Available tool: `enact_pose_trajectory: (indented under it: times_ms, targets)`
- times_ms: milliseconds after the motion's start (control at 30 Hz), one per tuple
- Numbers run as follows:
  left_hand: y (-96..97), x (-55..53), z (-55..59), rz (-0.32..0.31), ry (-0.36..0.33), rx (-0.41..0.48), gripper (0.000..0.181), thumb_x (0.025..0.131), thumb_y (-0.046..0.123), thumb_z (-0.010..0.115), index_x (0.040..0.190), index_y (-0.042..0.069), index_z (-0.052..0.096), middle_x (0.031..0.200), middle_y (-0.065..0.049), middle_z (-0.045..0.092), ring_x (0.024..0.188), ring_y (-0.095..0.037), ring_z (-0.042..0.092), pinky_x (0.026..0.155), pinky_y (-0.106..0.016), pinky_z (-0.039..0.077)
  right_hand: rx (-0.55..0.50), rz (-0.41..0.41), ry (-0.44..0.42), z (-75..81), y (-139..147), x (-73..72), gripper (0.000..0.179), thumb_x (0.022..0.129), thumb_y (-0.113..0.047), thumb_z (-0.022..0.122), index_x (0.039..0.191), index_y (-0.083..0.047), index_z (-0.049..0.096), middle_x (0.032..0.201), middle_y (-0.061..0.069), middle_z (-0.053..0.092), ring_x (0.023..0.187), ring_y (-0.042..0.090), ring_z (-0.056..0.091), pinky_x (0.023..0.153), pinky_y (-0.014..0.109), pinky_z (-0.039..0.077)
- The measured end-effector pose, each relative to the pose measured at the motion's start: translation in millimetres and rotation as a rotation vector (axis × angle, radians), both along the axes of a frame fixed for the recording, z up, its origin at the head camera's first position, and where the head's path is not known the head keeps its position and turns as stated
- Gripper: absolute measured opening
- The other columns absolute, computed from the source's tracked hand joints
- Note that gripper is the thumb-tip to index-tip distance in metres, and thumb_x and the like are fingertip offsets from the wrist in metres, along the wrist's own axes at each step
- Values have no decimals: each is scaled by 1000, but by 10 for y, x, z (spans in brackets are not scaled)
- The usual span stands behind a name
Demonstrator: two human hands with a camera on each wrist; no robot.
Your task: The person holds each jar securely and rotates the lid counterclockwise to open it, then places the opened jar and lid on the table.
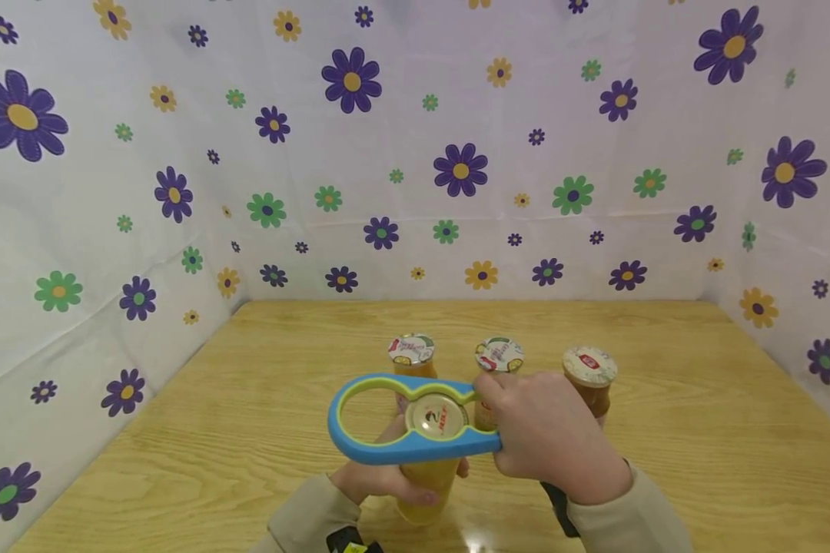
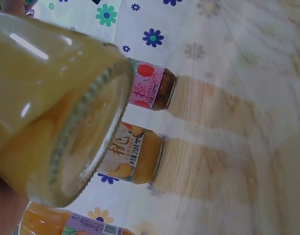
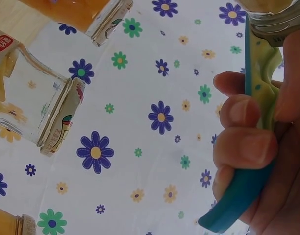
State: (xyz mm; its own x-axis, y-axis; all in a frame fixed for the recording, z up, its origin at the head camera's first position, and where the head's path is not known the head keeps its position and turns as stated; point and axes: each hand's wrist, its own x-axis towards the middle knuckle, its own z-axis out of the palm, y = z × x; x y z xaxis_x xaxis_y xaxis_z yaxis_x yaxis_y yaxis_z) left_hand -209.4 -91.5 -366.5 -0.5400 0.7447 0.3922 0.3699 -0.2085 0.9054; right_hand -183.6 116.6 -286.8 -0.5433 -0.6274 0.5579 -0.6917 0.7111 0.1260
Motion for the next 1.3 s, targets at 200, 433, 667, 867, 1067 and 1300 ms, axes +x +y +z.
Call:
enact_pose_trajectory:
  times_ms: [200, 433, 667, 867, 1067, 1300]
  targets:
    - [33, 1, -11, 133, 29, -56, 62, 64, 3, 69, 121, 4, 46, 113, -7, 54, 101, -14, 51, 90, -33, 39, 8, -25, -5, 5, 4, 0, 42, 43, -8, 63, 84, -11, 56, 62, -9, 51, 41, 2, 31, 39, 18, 26]
    - [82, 71, 102, 200, 76, -22, 72, 63, -6, 69, 127, 8, 39, 120, -8, 48, 106, -16, 47, 90, -34, 38, 25, -47, -14, 11, 19, -3, 39, 46, -8, 64, 84, -11, 56, 61, -9, 50, 41, 3, 30, 38, 20, 25]
    - [129, 86, 92, 324, 85, -8, 74, 62, -6, 73, 126, 11, 41, 120, -7, 48, 105, -16, 47, 90, -34, 38, 41, -107, -16, 13, 27, -22, 35, 47, -7, 61, 81, -10, 54, 55, -10, 39, 41, 4, 28, 37, 20, 23]
    - [144, 53, 26, 381, 101, 14, 69, 65, -2, 74, 125, 11, 41, 120, -5, 48, 108, -18, 46, 91, -35, 37, 44, -179, -52, 18, 14, -16, 31, 48, -7, 62, 79, -10, 54, 56, -8, 40, 39, 6, 27, 36, 20, 24]
    - [160, 175, 165, 427, 81, -44, 66, 69, -5, 69, 126, 6, 38, 122, -8, 45, 110, -18, 43, 94, -34, 35, 68, -245, -83, 19, -17, 1, 31, 51, -11, 63, 80, -9, 54, 54, -7, 36, 37, 7, 26, 34, 21, 24]
    - [166, 133, 54, 494, 32, -110, 71, 67, 2, 69, 127, 14, 33, 121, 2, 42, 107, -14, 43, 92, -31, 35, 88, -281, -51, 1, -69, 5, 39, 51, -17, 66, 87, -7, 55, 56, -5, 43, 37, 8, 28, 32, 22, 24]
